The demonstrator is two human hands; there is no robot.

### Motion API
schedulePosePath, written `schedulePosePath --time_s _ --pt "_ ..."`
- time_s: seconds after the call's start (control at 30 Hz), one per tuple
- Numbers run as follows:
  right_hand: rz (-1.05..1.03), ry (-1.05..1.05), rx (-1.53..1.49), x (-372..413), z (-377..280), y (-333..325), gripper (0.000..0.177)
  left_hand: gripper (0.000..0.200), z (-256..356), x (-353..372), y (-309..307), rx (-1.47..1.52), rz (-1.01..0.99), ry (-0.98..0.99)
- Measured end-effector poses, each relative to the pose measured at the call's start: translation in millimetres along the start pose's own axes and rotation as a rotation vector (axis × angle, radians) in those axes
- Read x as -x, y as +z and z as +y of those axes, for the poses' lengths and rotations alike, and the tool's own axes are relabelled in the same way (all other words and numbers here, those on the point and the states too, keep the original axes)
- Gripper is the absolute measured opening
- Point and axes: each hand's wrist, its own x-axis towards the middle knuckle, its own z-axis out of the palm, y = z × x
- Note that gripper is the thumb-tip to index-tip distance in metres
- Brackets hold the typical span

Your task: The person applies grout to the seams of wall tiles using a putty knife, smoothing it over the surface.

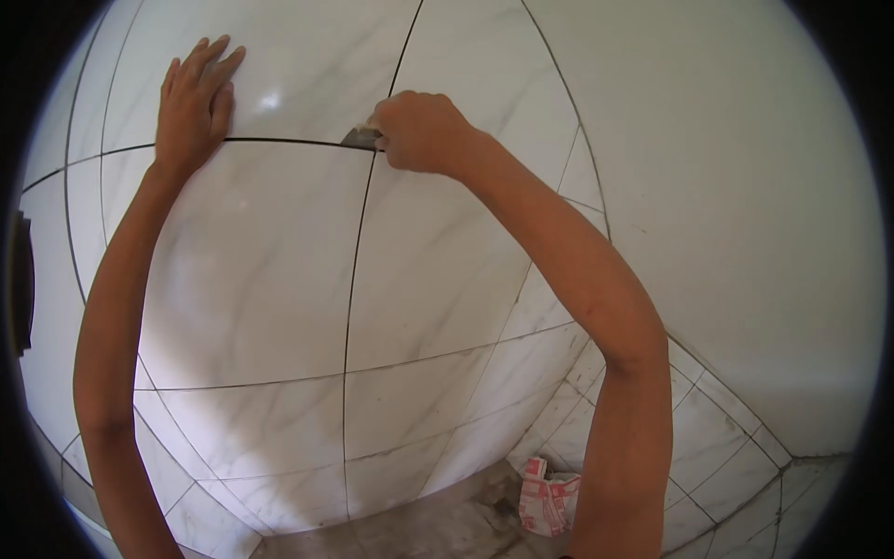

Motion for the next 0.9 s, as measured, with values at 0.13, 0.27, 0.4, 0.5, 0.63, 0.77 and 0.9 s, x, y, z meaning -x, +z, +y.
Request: schedulePosePath --time_s 0.13,0.27,0.4,0.5,0.63,0.77,0.9 --pt "-0.158 0.109 0.020 -5.7 -4.2 -8.7 0.009 0.038 79.1 -2.7 -8.9 0.585 -0.192 0.053" --pt "-0.219 0.033 0.114 -1.9 -13.5 -16.1 0.005 0.019 128.3 -1.7 18.7 0.706 -0.292 0.021" --pt "-0.188 -0.021 0.143 12.6 12.0 -5.3 0.006 0.012 159.4 -0.3 41.6 0.744 -0.116 -0.046" --pt "-0.300 0.087 0.095 21.4 2.5 -24.2 0.009 0.011 165.0 -4.4 32.4 0.798 -0.171 0.004" --pt "-0.222 0.049 0.092 13.3 8.5 -18.8 0.007 0.017 155.1 -1.6 29.4 0.825 -0.151 -0.027" --pt "-0.132 0.040 0.055 26.6 17.4 -7.1 0.006 0.017 158.9 0.7 30.2 0.851 -0.067 -0.069" --pt "-0.103 -0.011 0.052 26.1 29.5 9.5 0.010 0.018 158.3 0.3 34.0 0.808 -0.025 0.023"
